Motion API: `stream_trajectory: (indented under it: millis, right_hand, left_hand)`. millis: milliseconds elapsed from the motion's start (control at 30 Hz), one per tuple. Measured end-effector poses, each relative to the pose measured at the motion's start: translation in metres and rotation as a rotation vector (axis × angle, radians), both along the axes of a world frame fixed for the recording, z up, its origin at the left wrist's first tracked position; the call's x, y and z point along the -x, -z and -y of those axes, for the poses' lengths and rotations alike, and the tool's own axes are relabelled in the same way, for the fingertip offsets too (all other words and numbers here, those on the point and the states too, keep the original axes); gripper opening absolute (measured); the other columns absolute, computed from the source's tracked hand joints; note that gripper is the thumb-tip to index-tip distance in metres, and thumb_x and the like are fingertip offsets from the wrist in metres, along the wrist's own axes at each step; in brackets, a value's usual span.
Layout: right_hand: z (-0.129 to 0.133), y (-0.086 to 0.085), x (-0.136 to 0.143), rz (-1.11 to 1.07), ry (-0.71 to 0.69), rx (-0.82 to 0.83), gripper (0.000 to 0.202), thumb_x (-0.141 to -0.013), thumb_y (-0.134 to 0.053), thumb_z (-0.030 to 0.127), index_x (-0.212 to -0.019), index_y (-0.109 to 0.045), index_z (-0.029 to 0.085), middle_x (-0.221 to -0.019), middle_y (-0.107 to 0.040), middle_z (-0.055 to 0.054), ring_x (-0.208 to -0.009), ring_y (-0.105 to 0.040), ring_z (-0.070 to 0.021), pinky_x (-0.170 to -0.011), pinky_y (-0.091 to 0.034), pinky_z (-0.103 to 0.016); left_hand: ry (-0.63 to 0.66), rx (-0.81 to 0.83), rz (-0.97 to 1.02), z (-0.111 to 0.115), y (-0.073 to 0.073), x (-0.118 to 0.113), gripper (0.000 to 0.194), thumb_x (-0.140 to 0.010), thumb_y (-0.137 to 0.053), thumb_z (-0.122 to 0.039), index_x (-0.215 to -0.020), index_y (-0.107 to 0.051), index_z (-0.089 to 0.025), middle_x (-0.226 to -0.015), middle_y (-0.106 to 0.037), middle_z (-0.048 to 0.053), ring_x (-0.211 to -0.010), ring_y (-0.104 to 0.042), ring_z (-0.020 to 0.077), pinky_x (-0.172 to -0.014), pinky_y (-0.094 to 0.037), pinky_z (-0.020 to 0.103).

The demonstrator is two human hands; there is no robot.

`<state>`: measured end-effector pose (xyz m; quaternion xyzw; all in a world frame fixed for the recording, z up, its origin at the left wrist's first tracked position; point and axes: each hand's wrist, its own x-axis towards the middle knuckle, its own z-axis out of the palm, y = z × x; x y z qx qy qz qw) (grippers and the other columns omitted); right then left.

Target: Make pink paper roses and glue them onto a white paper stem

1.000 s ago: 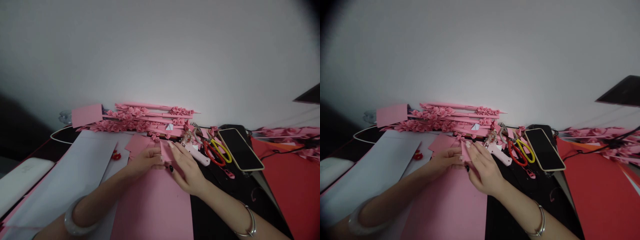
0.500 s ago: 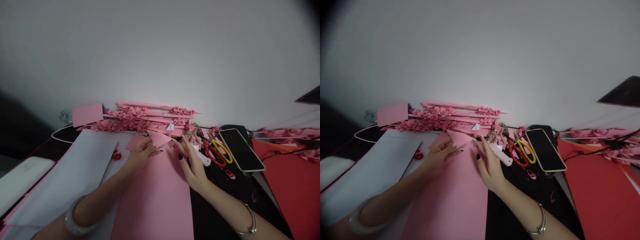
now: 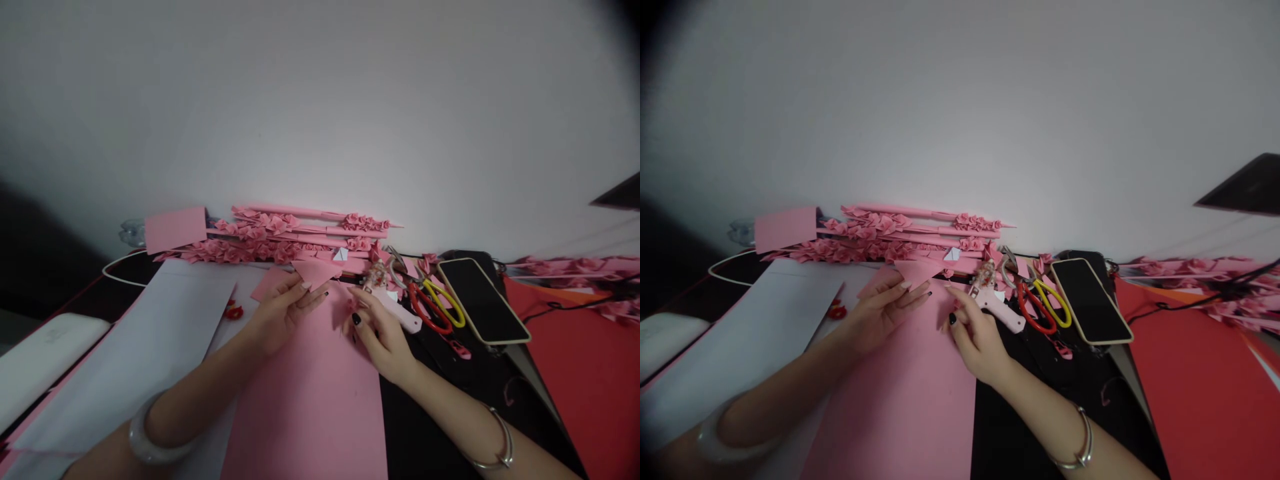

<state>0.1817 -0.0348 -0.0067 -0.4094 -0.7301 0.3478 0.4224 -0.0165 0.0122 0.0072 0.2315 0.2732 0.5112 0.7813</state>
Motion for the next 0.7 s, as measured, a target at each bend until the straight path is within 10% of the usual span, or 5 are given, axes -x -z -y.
stream_trajectory:
  millis: [467, 600, 700]
  right_hand:
    - [0.005, -0.0072, 0.0023, 0.237, -0.307, -0.098, 0.056, -0.077, -0.041, 0.006, -0.133, -0.039, 0.017, -0.053, -0.03, 0.008, -0.043, -0.031, -0.0111, -0.046, -0.027, -0.025]
    - [0.0048, -0.0054, 0.0041, 0.237, -0.269, -0.172, 0.021, -0.077, -0.043, 0.009, -0.091, -0.054, 0.018, -0.054, -0.033, 0.007, -0.045, -0.032, -0.0108, -0.047, -0.026, -0.025]
    - [0.004, -0.0039, 0.0048, 0.262, -0.176, -0.215, 0.023, -0.08, -0.044, 0.013, -0.061, -0.035, 0.021, -0.054, -0.029, 0.006, -0.046, -0.029, -0.0105, -0.048, -0.022, -0.027]
  left_hand:
    - [0.181, 0.075, 0.175, 0.0039, -0.0006, 0.0052, 0.019, -0.083, -0.052, -0.001, -0.08, -0.063, -0.017, -0.084, -0.073, 0.001, -0.096, -0.069, 0.0202, -0.099, -0.044, 0.047]
    - [0.109, 0.101, 0.141, 0.0013, -0.0032, 0.0055, 0.021, -0.084, -0.049, -0.001, -0.074, -0.06, -0.016, -0.086, -0.073, 0.003, -0.091, -0.07, 0.0158, -0.098, -0.047, 0.035]
    - [0.096, 0.077, 0.132, -0.0008, -0.0037, 0.0065, 0.019, -0.082, -0.053, -0.001, -0.07, -0.057, -0.016, -0.077, -0.07, 0.002, -0.086, -0.07, 0.013, -0.095, -0.049, 0.027]
